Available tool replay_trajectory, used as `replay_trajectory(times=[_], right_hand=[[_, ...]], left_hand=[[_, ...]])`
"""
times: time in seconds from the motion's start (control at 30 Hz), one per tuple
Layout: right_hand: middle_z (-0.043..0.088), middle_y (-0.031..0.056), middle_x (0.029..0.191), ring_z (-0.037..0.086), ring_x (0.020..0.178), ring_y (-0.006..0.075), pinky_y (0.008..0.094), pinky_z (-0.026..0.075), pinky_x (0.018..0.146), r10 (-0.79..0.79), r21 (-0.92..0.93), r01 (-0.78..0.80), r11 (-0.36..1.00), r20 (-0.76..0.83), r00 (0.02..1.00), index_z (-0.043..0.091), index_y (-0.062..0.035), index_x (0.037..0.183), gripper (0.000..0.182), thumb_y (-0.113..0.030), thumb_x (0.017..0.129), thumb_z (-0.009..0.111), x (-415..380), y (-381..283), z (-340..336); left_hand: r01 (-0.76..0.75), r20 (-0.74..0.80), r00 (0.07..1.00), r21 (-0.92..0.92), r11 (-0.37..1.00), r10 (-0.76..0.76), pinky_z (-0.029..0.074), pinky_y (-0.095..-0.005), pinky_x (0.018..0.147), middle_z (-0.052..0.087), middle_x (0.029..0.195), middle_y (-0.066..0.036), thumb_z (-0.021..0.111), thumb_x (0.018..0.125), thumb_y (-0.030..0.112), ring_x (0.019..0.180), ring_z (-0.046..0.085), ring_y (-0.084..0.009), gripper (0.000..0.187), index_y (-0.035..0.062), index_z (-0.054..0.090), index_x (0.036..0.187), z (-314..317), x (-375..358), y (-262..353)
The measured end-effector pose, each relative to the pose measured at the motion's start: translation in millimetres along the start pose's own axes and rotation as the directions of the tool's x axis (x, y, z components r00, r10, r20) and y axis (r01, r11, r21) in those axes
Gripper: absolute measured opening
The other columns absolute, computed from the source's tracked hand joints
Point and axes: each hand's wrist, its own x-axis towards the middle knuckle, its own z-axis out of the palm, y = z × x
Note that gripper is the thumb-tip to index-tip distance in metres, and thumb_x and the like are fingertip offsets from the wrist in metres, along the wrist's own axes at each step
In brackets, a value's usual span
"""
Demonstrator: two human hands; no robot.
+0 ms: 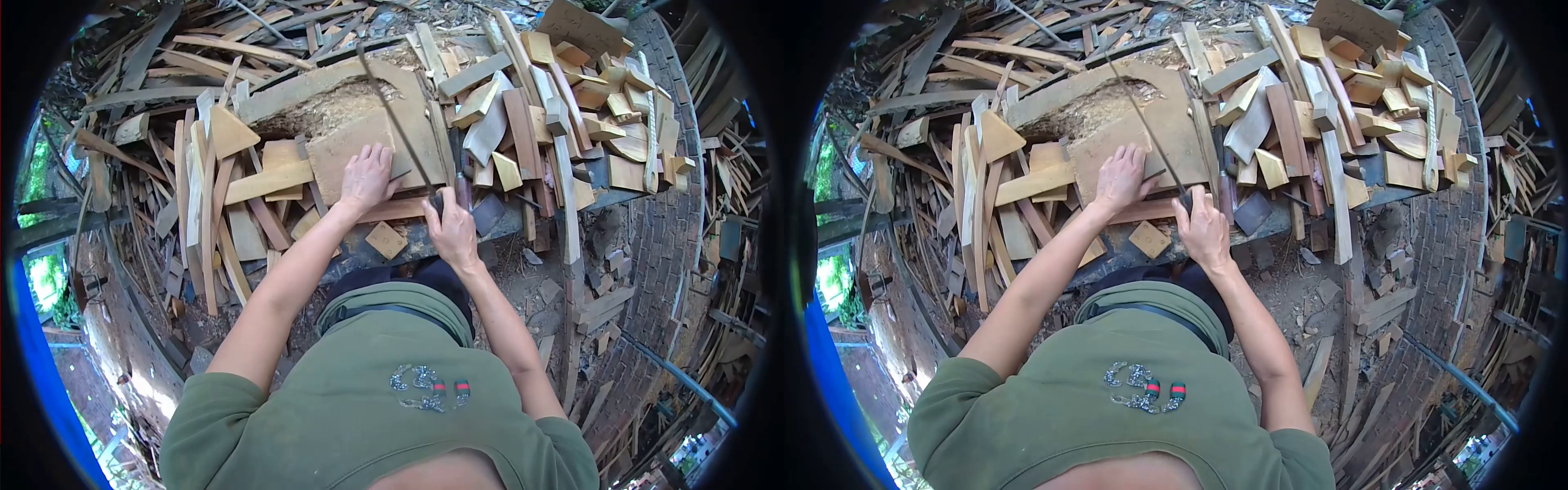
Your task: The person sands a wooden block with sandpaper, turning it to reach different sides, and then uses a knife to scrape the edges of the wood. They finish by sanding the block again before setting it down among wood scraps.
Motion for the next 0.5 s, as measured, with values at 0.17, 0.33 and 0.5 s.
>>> replay_trajectory(times=[0.17, 0.33, 0.5], right_hand=[[0.062, 0.0289, 0.086, 0.062, 0.076, 0.0486, 0.0551, 0.049, 0.062, -0.024, 0.099, 0.03, 0.995, -0.061, 0.998, 0.045, -0.0028, 0.105, 0.028, -0.026, 0.094, 0.059, 0.0, -2.3, -0.3], [0.063, 0.029, 0.08, 0.061, 0.077, 0.0503, 0.0584, 0.046, 0.064, 0.125, -0.002, -0.126, 0.992, 0.081, 0.989, 0.044, -0.0034, 0.1, 0.029, -0.029, 0.095, 0.056, -0.1, 17.6, 0.0], [0.061, 0.0281, 0.07, 0.06, 0.074, 0.0507, 0.0565, 0.045, 0.061, 0.073, 0.127, -0.071, 0.989, -0.01, 0.997, 0.045, -0.0027, 0.096, 0.029, -0.029, 0.095, 0.058, 6.9, 13.9, -14.8]], left_hand=[[0.005, -0.002, 1.0, -0.031, 0.999, -0.005, 0.05, -0.0375, 0.077, 0.055, 0.101, -0.01, 0.078, 0.07, 0.035, 0.098, 0.056, -0.0261, 0.055, 0.0028, 0.056, 0.109, -4.8, -1.1, 2.7], [0.038, 0.063, 0.997, 0.044, 0.998, -0.041, 0.051, -0.0375, 0.079, 0.056, 0.101, -0.01, 0.077, 0.072, 0.033, 0.099, 0.057, -0.0258, 0.054, 0.0027, 0.055, 0.111, -3.2, 4.5, 7.2], [0.014, 0.0, 1.0, -0.018, 1.0, -0.014, 0.053, -0.0383, 0.075, 0.056, 0.103, -0.009, 0.077, 0.072, 0.03, 0.098, 0.058, -0.0267, 0.055, 0.007, 0.052, 0.115, -0.1, 1.7, 3.2]])
